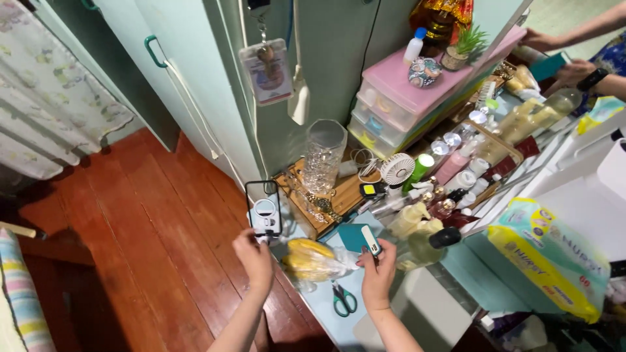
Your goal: Organizing and checking various cosmetic and personal care items on a dresser.
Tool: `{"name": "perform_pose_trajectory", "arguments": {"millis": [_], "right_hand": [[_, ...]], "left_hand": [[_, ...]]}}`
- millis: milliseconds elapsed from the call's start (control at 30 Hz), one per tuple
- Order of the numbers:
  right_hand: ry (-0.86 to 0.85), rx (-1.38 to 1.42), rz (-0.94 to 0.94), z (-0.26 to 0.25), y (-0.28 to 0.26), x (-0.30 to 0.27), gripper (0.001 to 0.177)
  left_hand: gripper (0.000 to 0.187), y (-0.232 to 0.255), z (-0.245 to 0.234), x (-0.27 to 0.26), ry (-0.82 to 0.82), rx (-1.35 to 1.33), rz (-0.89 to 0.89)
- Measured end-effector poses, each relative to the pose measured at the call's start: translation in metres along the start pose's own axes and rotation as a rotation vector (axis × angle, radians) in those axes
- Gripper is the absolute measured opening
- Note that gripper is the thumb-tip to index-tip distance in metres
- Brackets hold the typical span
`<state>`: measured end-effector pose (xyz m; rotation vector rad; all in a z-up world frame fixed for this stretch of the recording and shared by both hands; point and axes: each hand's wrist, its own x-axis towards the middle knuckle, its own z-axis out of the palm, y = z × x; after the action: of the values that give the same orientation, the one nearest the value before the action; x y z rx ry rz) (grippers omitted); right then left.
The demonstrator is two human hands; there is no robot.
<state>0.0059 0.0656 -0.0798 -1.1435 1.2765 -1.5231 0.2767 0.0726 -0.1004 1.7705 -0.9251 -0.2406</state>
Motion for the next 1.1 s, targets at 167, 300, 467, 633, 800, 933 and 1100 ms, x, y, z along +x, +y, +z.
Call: {"name": "perform_pose_trajectory", "arguments": {"millis": [167,300,467,633,800,933,1100], "right_hand": [[-0.024,0.008,-0.001,0.032,-0.014,-0.006,0.03],[0.054,-0.048,0.013,0.035,-0.014,-0.005,0.029],[0.202,-0.336,0.082,0.024,-0.01,-0.006,0.032],[0.227,-0.361,0.125,0.007,0.015,-0.015,0.031],[0.233,-0.395,0.271,-0.015,0.04,-0.025,0.032],[0.194,-0.365,0.336,-0.024,0.047,-0.026,0.028],[0.081,-0.366,0.359,-0.02,0.05,-0.022,0.022]], "left_hand": [[0.056,-0.026,-0.009,0.05,-0.023,-0.093,-0.073],[0.031,-0.071,0.014,0.025,-0.132,0.01,-0.094],[0.04,0.02,0.002,-0.017,-0.773,-0.089,0.419],[0.084,0.03,0.059,-0.052,-1.037,0.121,0.905],[0.036,0.004,0.109,-0.07,-1.219,0.354,0.849],[0.017,0.004,0.101,-0.055,-1.21,0.243,0.77],[0.027,0.016,0.05,-0.013,-0.994,-0.071,0.031]]}}
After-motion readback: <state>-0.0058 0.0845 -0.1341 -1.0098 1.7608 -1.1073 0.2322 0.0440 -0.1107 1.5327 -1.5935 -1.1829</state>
